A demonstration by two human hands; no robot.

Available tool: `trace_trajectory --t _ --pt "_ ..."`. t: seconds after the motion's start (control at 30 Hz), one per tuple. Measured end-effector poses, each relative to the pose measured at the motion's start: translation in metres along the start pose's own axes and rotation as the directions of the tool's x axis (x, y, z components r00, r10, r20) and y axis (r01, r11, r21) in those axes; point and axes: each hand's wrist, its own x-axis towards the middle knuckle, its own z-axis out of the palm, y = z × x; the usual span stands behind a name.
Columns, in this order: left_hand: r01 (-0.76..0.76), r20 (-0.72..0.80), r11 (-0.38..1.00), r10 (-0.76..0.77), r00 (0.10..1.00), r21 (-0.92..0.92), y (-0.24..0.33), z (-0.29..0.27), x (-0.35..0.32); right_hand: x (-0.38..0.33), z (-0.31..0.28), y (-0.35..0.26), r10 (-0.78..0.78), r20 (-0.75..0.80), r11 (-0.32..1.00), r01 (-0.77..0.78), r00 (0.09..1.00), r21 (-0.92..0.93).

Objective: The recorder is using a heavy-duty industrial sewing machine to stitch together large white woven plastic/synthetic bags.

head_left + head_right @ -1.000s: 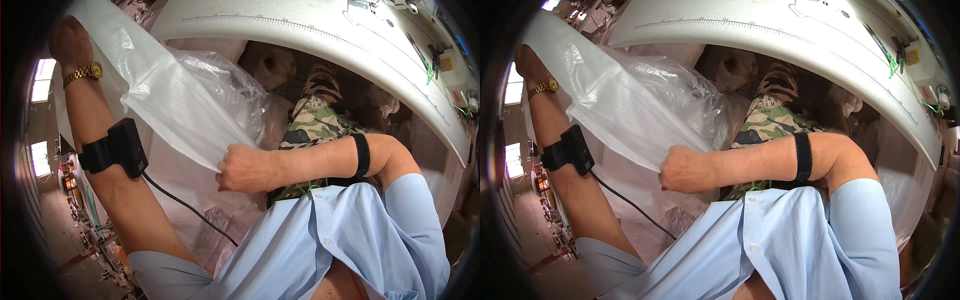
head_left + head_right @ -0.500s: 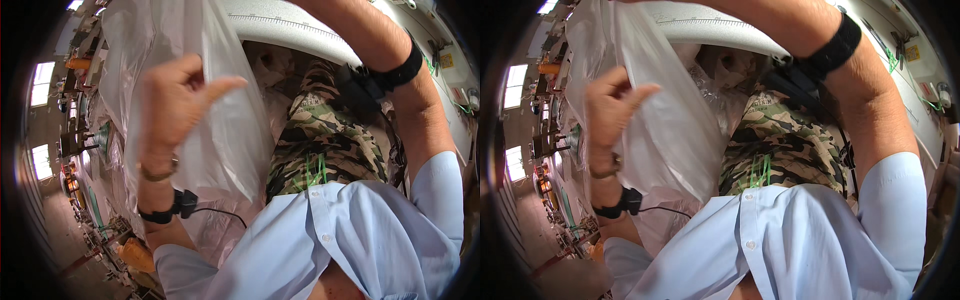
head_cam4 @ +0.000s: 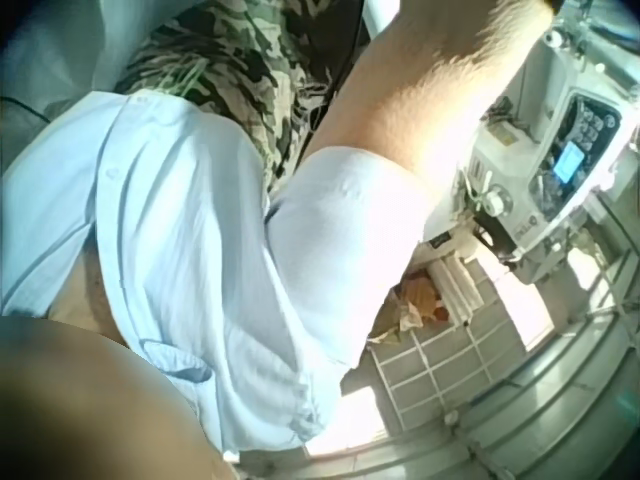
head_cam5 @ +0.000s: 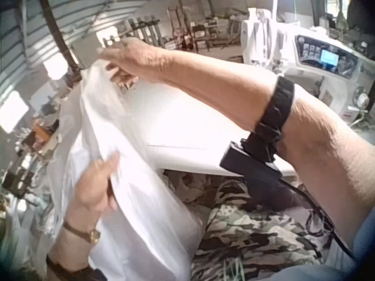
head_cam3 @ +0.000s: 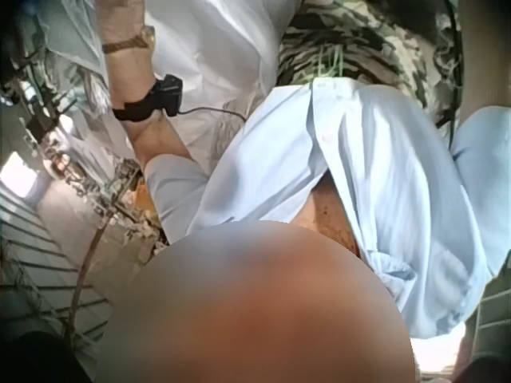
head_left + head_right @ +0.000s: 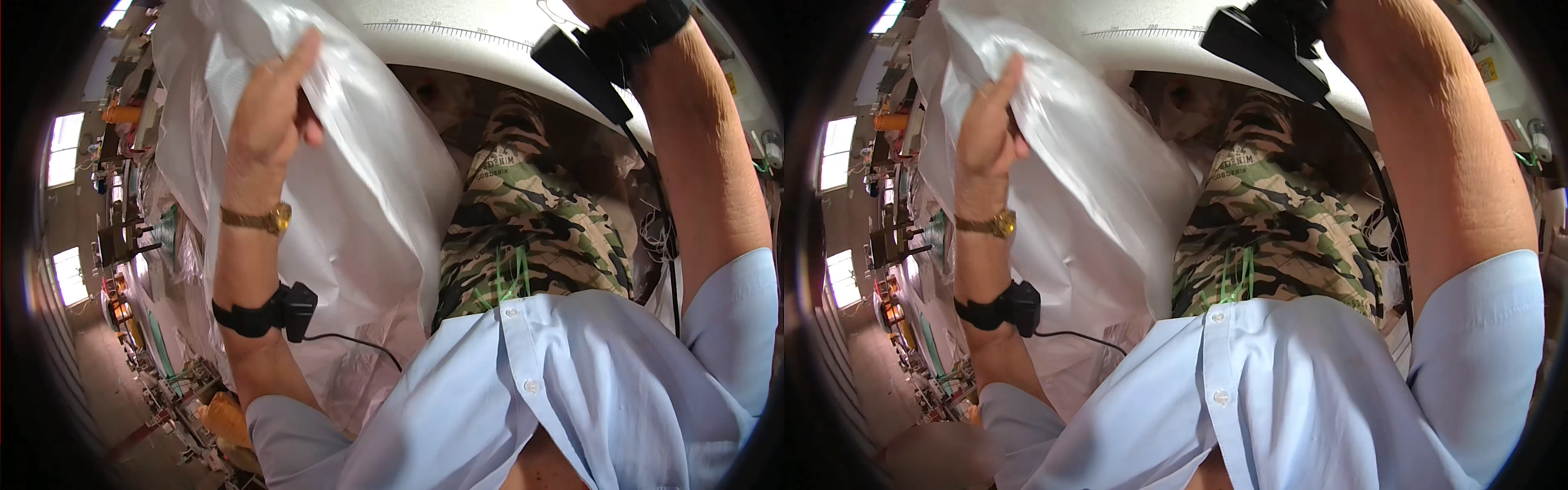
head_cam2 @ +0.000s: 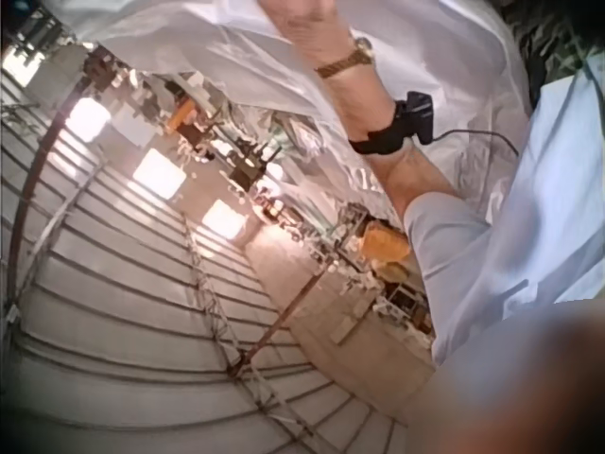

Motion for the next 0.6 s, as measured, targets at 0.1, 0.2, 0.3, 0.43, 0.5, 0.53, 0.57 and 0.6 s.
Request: trace_trajectory --t 0.1,0.2,0.3,0.43,0.5,0.53,0.57,0.6 --pt "0.035 -0.336 0.994 0.003 0.942 0.108 0.000 -0.045 0.063 -0.025 0.015 0.002 -0.049 -0.208 0.976 0.003 0.977 -0.219" --pt "-0.233 -0.126 0.867 0.197 0.972 -0.440 0.019 -0.092 0.123 -0.078 0.013 -0.007 0.066 -0.266 0.964 -0.130 0.962 -0.231" --pt "-0.302 -0.245 0.850 0.212 0.946 -0.430 0.042 -0.100 0.176 -0.138 0.016 -0.021 0.339 -0.224 0.935 -0.354 0.914 -0.025" --pt "-0.457 -0.046 0.475 0.654 0.755 -0.752 0.077 -0.074 0.215 -0.190 0.042 -0.014 0.271 -0.376 0.962 -0.267 0.886 0.064" --pt "-0.435 0.005 0.441 0.707 0.707 -0.785 0.096 -0.063 0.224 -0.222 0.048 -0.017 0.275 -0.321 0.960 -0.276 0.906 0.044" --pt "-0.414 0.031 0.422 0.730 0.683 -0.807 0.103 -0.058 0.226 -0.237 0.051 -0.018 0.293 -0.279 0.950 -0.310 0.914 -0.018" --pt "-0.395 0.053 0.397 0.757 0.652 -0.828 0.109 -0.053 0.229 -0.249 0.056 -0.018 0.249 -0.280 0.954 -0.284 0.927 -0.091" --pt "-0.383 0.065 0.392 0.764 0.642 -0.836 0.114 -0.048 0.231 -0.258 0.062 -0.019 0.203 -0.272 0.953 -0.254 0.941 -0.168"
